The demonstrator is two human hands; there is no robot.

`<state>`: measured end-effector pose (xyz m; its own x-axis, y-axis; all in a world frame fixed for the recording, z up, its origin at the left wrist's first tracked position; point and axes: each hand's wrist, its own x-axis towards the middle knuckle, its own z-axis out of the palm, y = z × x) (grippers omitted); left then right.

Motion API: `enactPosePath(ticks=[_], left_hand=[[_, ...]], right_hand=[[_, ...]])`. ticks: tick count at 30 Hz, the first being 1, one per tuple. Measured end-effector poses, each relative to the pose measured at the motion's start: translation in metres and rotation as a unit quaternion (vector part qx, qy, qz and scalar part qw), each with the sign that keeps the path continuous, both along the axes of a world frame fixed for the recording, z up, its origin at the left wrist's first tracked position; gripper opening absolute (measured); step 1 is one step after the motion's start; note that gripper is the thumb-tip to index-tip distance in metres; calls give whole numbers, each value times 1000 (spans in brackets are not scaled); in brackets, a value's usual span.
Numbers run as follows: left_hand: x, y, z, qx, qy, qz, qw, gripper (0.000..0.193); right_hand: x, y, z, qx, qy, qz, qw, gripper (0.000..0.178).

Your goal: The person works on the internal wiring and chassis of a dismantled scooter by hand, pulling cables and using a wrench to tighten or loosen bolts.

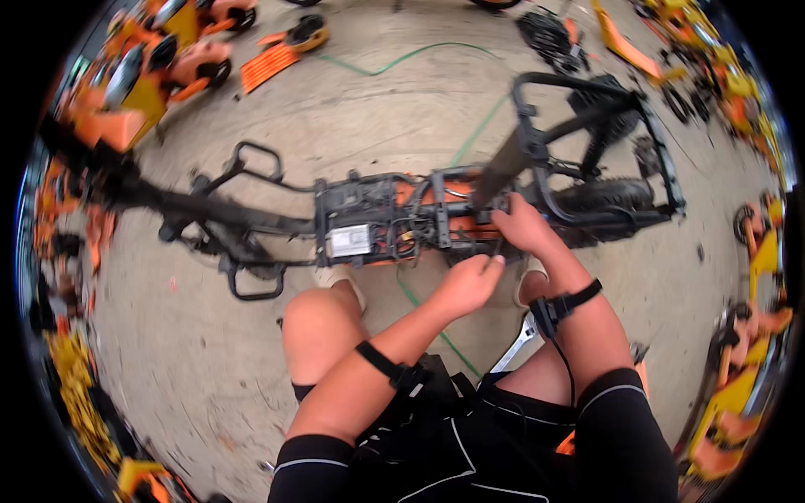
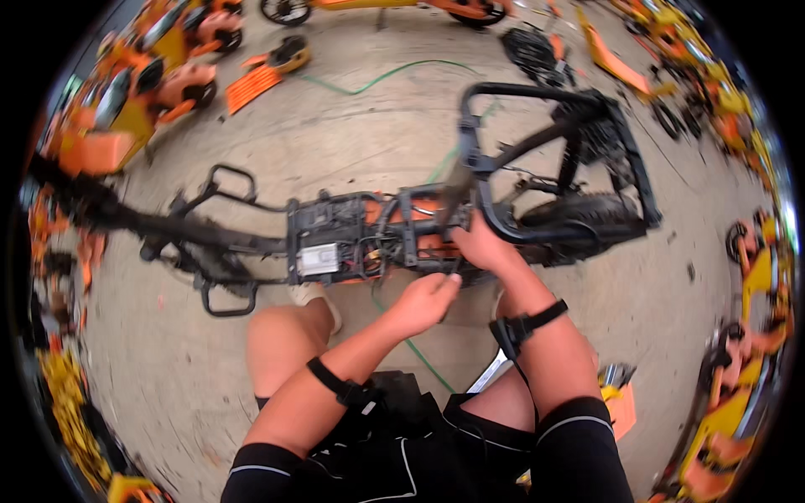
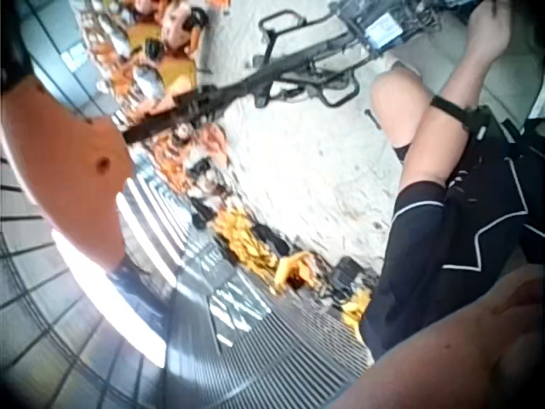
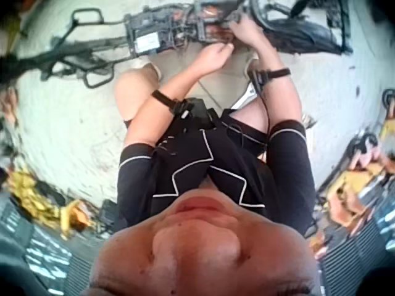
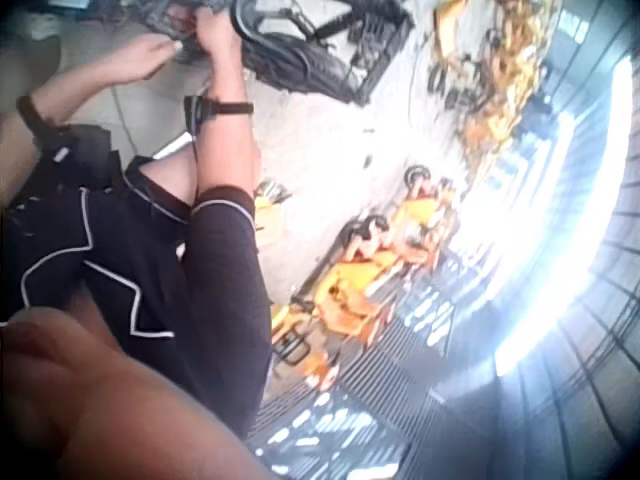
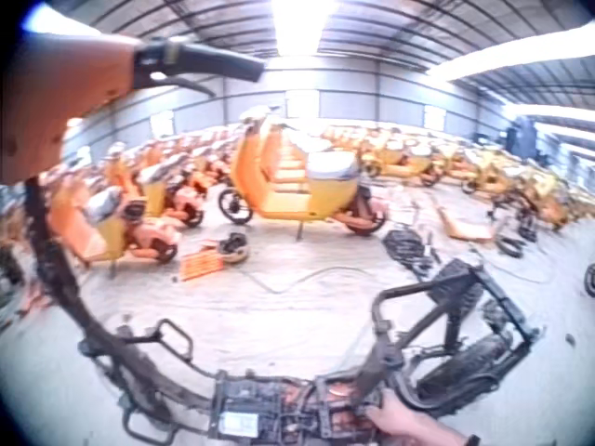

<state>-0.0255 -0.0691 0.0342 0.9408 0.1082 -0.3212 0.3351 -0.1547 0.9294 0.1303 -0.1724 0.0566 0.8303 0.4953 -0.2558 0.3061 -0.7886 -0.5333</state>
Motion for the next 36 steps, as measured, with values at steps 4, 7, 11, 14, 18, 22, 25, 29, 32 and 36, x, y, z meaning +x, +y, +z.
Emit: enactPosePath(ticks=[4,7,11,14,18,22,25,29,32,36], left_hand=[[-2,2,17,-36,63,-45,996,52],[-3,4,40,-28,105,-90,990,48],[-14,6,22,29,3,-74,997,41],[-6,2,13,48,-7,-69,996,37],[-1,3,8,54,-24,-18,998,32],[4,5,11,93,-2,-3,996,30],[6,-2,7,96,-6,-2,995,28],[5,-14,-2,94,0,17,995,27],[6,-12,-5,80,26,12,996,30],[11,-8,-10,65,19,16,998,30]], right_hand=[[23,-21,-13,73,112,-57,989,57],[33,-39,-37,83,75,-70,991,53],[22,-18,-2,134,261,-137,946,41],[24,-18,-8,184,285,-170,925,39],[32,-13,-13,165,299,-222,913,31],[33,-7,-10,151,295,-204,921,41],[43,-11,-34,153,293,-213,919,40],[43,-6,-36,157,303,-225,913,35],[41,-1,-30,142,294,-224,918,37],[46,-6,-41,126,281,-200,930,47]])
